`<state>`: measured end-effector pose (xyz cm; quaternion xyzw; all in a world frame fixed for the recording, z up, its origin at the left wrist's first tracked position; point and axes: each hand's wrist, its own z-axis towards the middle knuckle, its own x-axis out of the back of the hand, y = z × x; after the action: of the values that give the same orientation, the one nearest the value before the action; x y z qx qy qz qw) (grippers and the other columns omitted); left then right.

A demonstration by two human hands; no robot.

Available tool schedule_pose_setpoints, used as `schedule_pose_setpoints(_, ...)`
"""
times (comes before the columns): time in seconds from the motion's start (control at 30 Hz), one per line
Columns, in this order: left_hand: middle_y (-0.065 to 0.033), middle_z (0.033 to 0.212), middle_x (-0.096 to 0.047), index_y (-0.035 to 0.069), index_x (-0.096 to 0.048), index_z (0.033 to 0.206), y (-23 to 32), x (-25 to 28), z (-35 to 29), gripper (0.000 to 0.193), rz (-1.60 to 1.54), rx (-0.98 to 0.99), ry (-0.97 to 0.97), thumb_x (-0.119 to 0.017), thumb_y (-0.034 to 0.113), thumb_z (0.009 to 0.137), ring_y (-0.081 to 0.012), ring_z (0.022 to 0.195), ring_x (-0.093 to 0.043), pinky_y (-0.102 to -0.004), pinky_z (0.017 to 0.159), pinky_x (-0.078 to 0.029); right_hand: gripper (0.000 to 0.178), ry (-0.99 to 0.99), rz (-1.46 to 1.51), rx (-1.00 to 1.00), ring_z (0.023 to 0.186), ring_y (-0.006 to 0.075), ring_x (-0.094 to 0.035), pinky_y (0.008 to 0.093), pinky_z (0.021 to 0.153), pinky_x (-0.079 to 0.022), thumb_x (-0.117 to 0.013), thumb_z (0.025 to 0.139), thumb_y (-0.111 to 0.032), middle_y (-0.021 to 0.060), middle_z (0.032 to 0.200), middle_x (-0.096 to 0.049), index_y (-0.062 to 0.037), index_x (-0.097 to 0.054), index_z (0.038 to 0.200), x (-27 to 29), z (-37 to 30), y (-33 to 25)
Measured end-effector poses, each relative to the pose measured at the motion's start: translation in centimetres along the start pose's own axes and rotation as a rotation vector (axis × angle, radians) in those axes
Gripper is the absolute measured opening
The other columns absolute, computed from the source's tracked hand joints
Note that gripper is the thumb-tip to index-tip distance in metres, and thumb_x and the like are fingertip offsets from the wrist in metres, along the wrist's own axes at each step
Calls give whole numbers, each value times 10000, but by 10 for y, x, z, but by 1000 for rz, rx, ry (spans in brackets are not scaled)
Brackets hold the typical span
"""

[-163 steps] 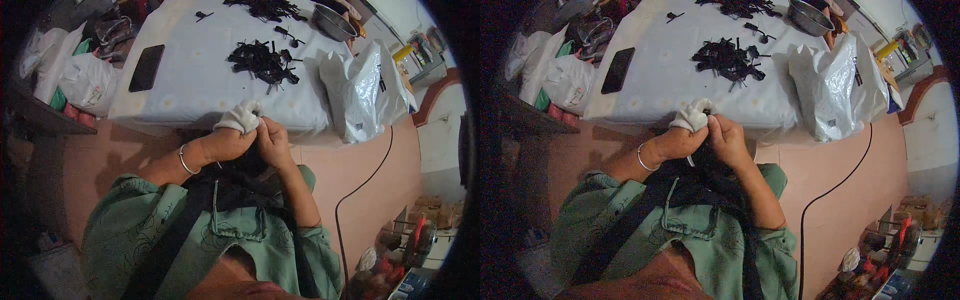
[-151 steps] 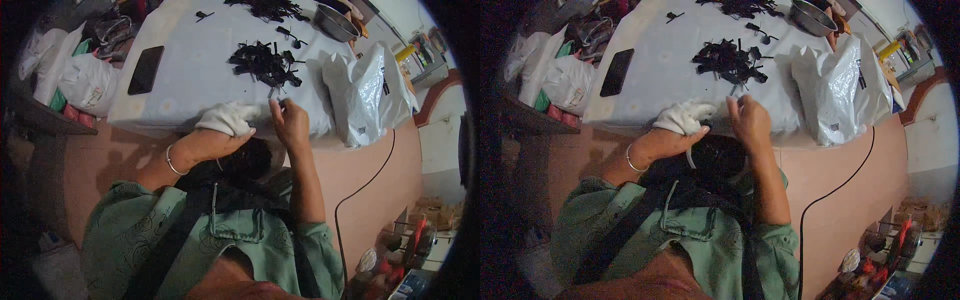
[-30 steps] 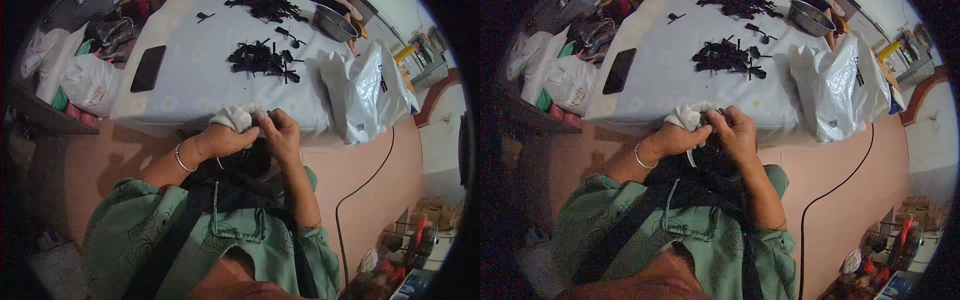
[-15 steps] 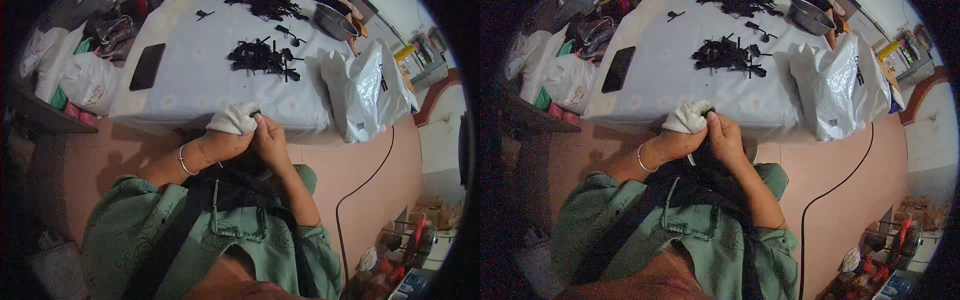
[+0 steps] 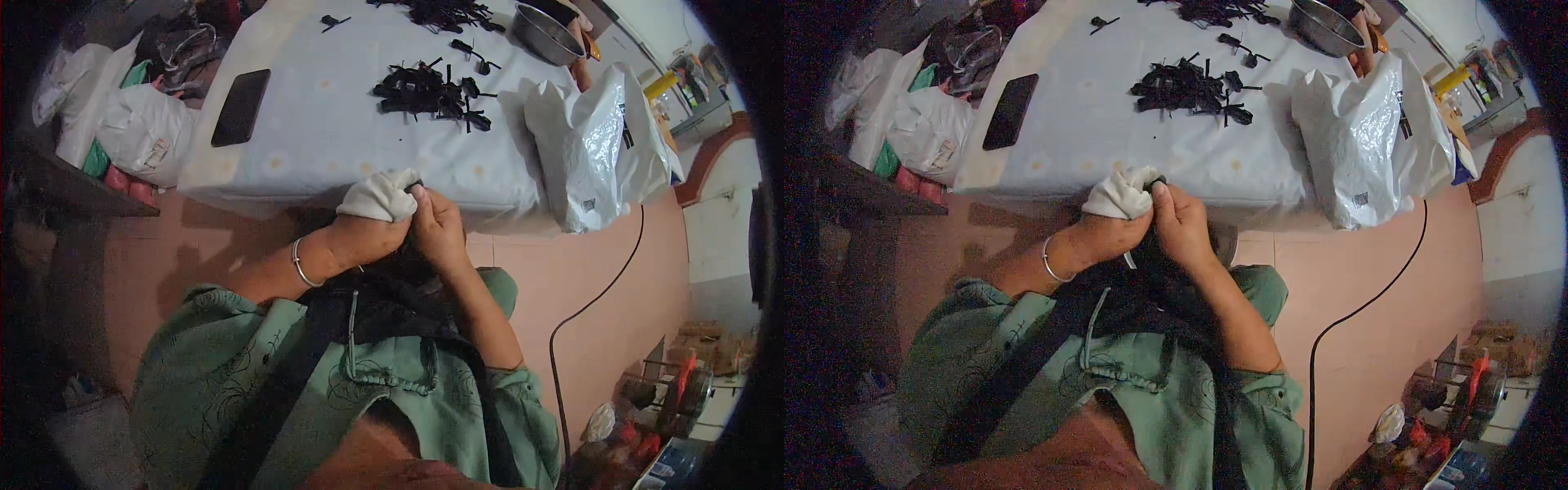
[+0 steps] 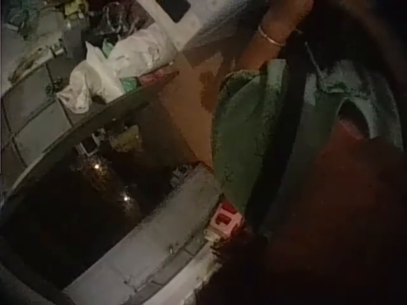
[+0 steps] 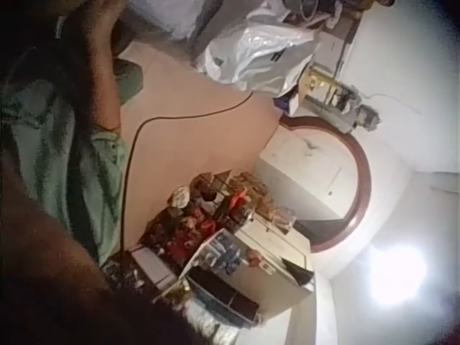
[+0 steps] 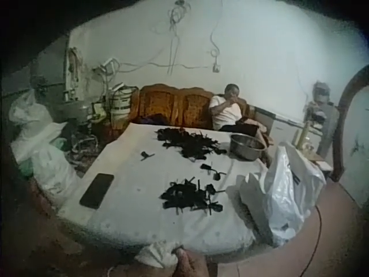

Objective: Assembling small black plastic components by hand at a workstation.

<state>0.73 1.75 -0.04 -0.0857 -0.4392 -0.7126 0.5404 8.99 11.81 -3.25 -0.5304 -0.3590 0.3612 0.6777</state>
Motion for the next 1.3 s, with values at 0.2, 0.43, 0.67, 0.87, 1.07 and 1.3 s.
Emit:
schedule_pose_setpoints(0.2, -166, 802, -554, 14, -533, 770, -13, -14, -9, 70, -148, 101, 101, -526, 70, 729, -326, 706, -550, -369, 621, -443, 301, -25, 121, -130, 644, 81, -449, 249, 597, -404, -436, 911, -238, 10, 674, -543, 21, -565, 829, 4, 1, -1)
schedule_pose_setpoints(0.43, 8, 817, -508, 29, -468, 1040, -20, -1, -6, 216, -725, 524, -39, -507, 85, 835, -73, 727, -490, -229, 650, -434, 160, -108, -336, 41, 660, 124, -542, 275, 621, -445, -566, 826, -146, 94, 718, -596, 0, -575, 890, 28, -8, -5)
schedule_pose_setpoints(0.67, 14, 681, -486, 18, -429, 1128, -5, 8, 0, 297, -693, 576, -196, -462, 95, 843, -61, 606, -464, -230, 543, -408, 144, -79, -214, 126, 724, 77, -525, 209, 665, -427, -593, 797, -66, 21, 820, -586, 13, -569, 915, 36, -3, -12)
schedule_pose_setpoints(0.87, 2, 692, -491, 17, -451, 1089, 0, 12, 2, 276, -726, 401, -246, -465, 86, 822, -75, 602, -458, -239, 538, -407, 100, -74, 103, -75, 612, 42, -452, 202, 538, -375, -600, 802, -76, -36, 679, -497, -37, -513, 835, 30, 0, -11)
schedule_pose_setpoints(1.07, -45, 810, -500, 22, -452, 1085, -4, 7, -1, 276, -841, 596, -202, -470, 79, 815, -89, 709, -474, -243, 631, -419, 218, -78, -253, 159, 578, 38, -364, 208, 497, -325, -508, 880, -177, -46, 644, -450, -19, -498, 730, 27, -4, -27)
schedule_pose_setpoints(1.3, -209, 995, -501, 15, -459, 1063, -3, -1, -1, 259, -284, 128, -208, -454, 117, 825, -330, 896, -504, -357, 786, -408, 283, -132, -37, -28, 571, 85, -367, 266, 517, -368, -460, 901, -216, 11, 571, -409, 10, -515, 740, 21, -5, -2)
